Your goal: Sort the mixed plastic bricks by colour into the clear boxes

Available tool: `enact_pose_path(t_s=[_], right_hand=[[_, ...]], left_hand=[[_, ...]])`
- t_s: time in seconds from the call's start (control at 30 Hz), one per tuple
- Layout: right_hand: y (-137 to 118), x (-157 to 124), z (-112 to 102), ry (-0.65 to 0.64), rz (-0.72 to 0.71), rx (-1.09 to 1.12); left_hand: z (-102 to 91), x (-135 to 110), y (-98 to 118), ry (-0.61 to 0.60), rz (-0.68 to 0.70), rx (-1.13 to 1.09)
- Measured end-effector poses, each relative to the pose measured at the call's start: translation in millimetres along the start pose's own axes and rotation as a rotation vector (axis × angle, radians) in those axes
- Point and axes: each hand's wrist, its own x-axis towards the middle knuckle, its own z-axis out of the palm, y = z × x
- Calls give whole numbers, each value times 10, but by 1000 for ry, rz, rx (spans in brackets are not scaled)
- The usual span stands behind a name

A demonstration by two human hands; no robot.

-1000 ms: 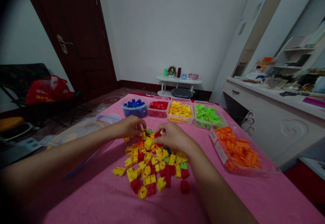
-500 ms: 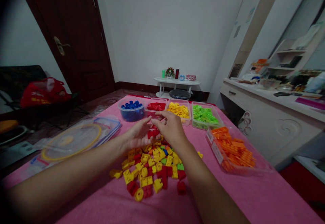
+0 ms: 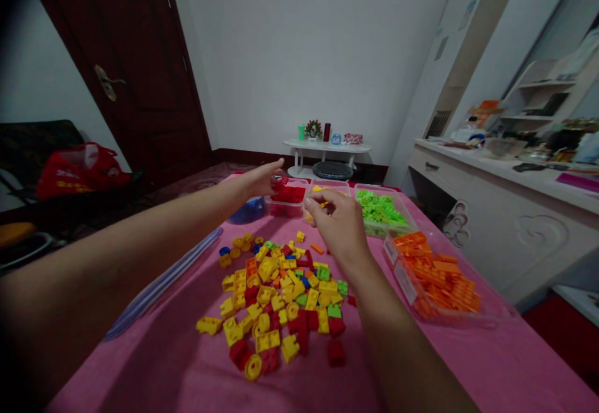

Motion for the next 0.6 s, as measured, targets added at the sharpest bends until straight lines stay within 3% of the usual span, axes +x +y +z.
enact_pose_path(t_s=[0.1, 0.27, 0.43, 0.53, 0.6], right_hand=[[48, 36, -66, -24, 15, -42], [159, 26, -56, -317, 78, -177], [318, -194, 248, -543, -52, -431], [377, -334, 424, -637, -166, -525], [396, -380, 466, -695, -169, -586]], left_hand=[[9, 57, -40, 11, 175, 394], [-33, -265, -339, -293, 426, 824], [-187, -702, -490, -429, 503, 1220], [-302, -872, -469, -432, 508, 1311], [-358, -977, -408, -443, 498, 1341]])
